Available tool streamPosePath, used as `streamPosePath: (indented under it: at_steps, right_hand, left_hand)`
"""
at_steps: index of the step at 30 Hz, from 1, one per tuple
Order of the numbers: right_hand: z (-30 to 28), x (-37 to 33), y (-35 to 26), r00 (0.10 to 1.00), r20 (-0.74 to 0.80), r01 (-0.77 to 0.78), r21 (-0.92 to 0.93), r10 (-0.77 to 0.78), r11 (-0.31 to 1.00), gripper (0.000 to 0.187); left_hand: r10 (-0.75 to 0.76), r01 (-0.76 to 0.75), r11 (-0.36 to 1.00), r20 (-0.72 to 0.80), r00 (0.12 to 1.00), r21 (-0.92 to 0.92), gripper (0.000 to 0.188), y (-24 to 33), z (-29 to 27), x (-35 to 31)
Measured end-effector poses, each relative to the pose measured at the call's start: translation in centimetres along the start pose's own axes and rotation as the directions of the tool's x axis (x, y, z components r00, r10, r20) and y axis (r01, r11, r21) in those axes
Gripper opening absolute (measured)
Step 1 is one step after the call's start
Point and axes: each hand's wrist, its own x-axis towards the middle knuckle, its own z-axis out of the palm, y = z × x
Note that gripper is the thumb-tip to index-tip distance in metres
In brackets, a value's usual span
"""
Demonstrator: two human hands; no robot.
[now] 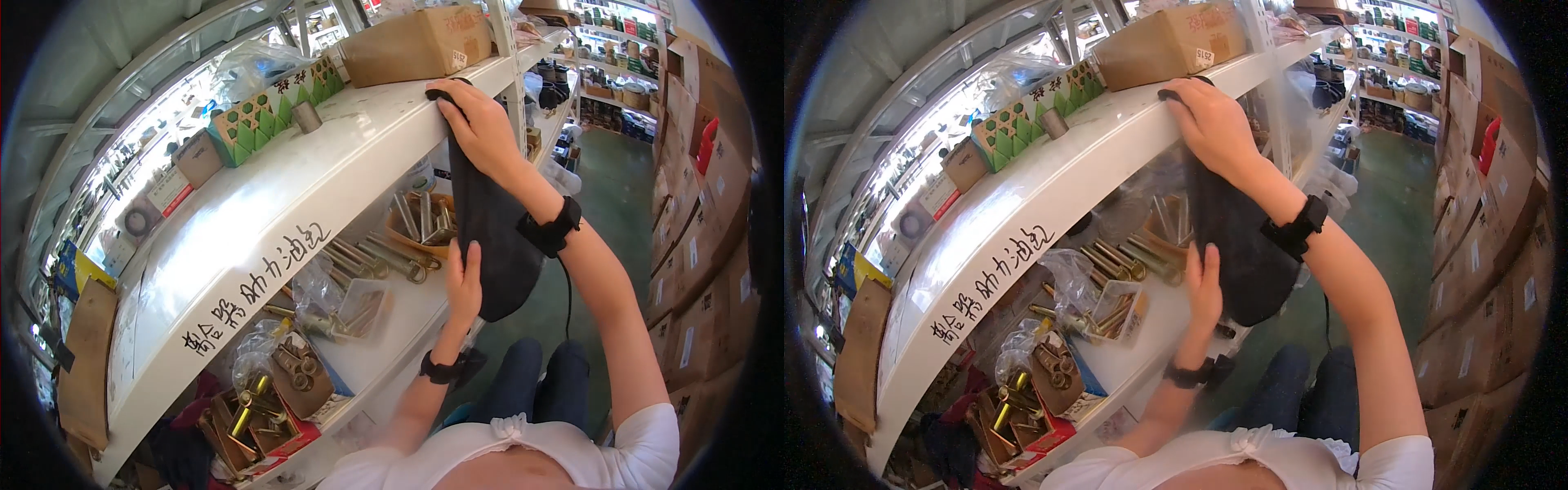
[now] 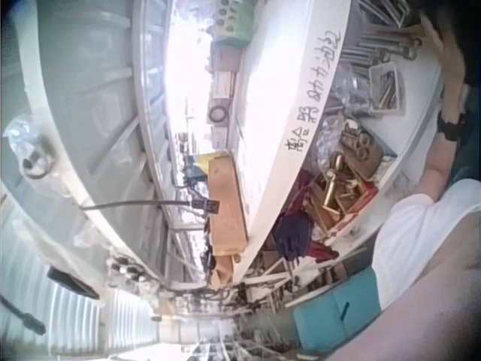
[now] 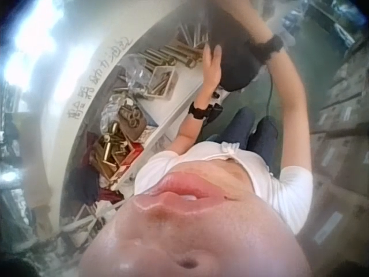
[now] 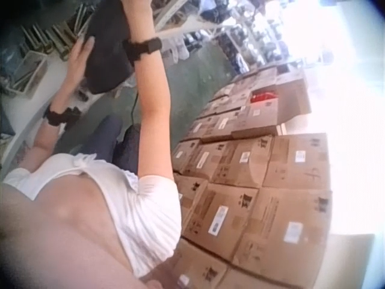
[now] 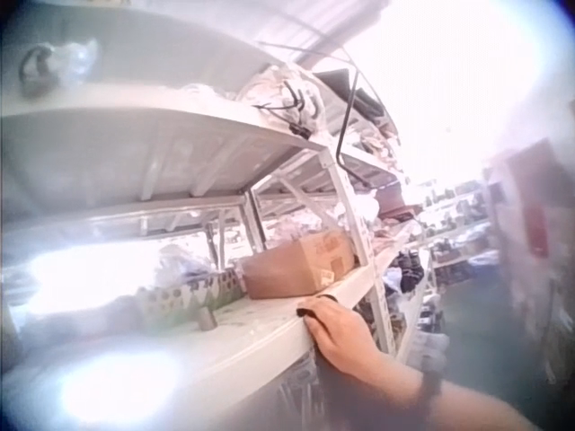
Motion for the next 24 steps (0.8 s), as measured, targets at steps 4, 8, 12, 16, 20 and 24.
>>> streamPosePath:
  at_steps: [4, 8, 12, 16, 20, 24]
  right_hand:
    - [1.8, -0.4, -4.4, 1.000, 0.027, 0.011, 0.046, -0.012, 0.999, 0.019]
    - [3.2, -0.9, -8.5, 0.980, -0.044, 0.199, 0.095, -0.196, 0.975, 0.018]
    - [3.1, -0.4, -8.7, 0.973, 0.026, 0.223, 0.160, -0.230, 0.962, 0.016]
    - [2.2, 0.1, -3.7, 0.986, 0.053, 0.158, -0.013, -0.158, 0.987, 0.014]
    - [-0.7, 1.7, 0.8, 0.989, 0.136, 0.072, -0.157, -0.051, 0.985, 0.019]
    - [-1.0, 2.3, 0.9, 0.977, 0.192, 0.126, -0.141, -0.098, 0.982, 0.019]
  left_hand:
    - [0.012, -0.004, 0.996, -0.093, 0.996, 0.085, 0.031, -1.0, -3.0, -1.6]
    - [-0.002, -0.041, 0.988, -0.280, 0.960, -0.146, 0.038, -1.7, -3.6, -4.3]
    - [0.060, -0.092, 0.989, -0.250, 0.966, -0.117, 0.043, -0.5, -4.2, -4.3]
    - [-0.001, 0.047, 0.974, -0.204, 0.979, 0.221, 0.040, -2.3, -2.8, -2.9]
    - [-0.005, 0.005, 1.000, -0.021, 1.000, -0.004, 0.029, -2.3, 0.6, 0.3]
    - [0.058, -0.061, 0.996, -0.050, 0.997, -0.066, 0.034, -1.1, 2.0, 0.4]
